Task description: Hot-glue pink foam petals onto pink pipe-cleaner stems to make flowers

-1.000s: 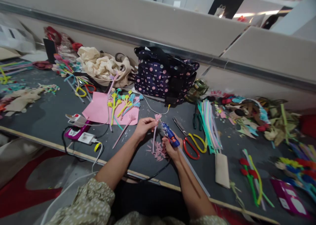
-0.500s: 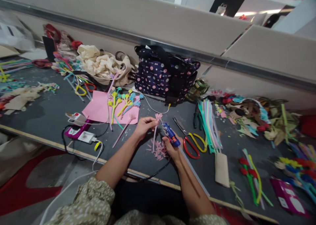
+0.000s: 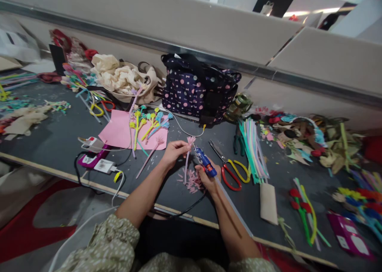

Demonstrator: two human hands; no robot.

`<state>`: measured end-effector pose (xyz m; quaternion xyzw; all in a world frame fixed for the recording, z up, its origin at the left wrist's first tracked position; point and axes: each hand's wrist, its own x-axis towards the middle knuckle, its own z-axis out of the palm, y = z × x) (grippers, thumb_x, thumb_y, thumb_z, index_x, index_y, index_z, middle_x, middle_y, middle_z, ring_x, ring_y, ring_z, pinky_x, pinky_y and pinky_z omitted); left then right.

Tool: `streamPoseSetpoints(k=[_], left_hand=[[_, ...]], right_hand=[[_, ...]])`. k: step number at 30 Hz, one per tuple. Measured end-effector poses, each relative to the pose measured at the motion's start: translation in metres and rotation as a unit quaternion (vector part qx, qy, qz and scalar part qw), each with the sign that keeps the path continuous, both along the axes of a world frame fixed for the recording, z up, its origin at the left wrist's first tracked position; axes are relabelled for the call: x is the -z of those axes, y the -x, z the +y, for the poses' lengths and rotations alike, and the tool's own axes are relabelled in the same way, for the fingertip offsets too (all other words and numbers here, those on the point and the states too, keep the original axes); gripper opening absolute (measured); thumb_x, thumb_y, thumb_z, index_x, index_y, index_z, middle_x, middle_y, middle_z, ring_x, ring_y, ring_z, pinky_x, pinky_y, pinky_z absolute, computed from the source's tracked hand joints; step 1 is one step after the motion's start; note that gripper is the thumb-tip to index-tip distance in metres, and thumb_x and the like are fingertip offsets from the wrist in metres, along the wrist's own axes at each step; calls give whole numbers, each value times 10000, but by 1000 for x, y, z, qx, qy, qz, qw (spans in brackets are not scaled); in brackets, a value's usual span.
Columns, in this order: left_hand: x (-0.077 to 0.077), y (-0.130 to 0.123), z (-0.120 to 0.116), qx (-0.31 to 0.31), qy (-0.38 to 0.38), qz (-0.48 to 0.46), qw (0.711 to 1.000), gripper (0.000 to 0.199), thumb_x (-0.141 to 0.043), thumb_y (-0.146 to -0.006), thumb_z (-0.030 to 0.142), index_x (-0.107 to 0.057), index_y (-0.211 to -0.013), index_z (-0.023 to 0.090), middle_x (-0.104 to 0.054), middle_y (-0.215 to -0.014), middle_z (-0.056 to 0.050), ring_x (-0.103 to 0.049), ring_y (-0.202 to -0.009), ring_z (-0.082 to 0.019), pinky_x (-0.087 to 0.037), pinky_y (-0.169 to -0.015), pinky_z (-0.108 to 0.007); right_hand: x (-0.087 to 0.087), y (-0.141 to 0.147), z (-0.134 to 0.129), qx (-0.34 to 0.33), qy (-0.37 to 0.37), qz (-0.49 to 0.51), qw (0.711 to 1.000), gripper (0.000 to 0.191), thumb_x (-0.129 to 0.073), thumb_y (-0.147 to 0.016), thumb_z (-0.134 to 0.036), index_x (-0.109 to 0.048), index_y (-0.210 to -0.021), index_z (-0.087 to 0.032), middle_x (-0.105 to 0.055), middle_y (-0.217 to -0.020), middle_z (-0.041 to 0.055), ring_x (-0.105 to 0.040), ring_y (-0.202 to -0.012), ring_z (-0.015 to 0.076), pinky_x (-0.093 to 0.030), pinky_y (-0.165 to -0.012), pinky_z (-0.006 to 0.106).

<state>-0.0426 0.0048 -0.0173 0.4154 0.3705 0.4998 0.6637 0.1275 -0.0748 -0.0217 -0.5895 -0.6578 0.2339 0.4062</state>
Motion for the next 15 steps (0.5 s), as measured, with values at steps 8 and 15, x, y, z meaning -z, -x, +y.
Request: streamPoseSetpoints(k=[8,15], left_hand=[[-3,-1,0,-4,9,8,1000,293,-820,-590,397,-698,-658,140,-606,-576,-13,-482,-470,-79,-400,-483,-217],[1,0,1,-5,11,9,1000,297,-818,-596,404,-711,-683,141,-613,-588,-17,-491,-476,-85,-410,-486,-219]], right_hand=[[-5,6,-4,26,10,30,999,345,-607,-788,-540,-621,-732,-201,-519,-480,-19,-459,-422,119,-402,-427,217],[-2,5,-2,9,8,23,1000,357,-595,-793,-551,-630,-741,-200,-523,-481,-13,-471,-424,125,-403,-432,221]])
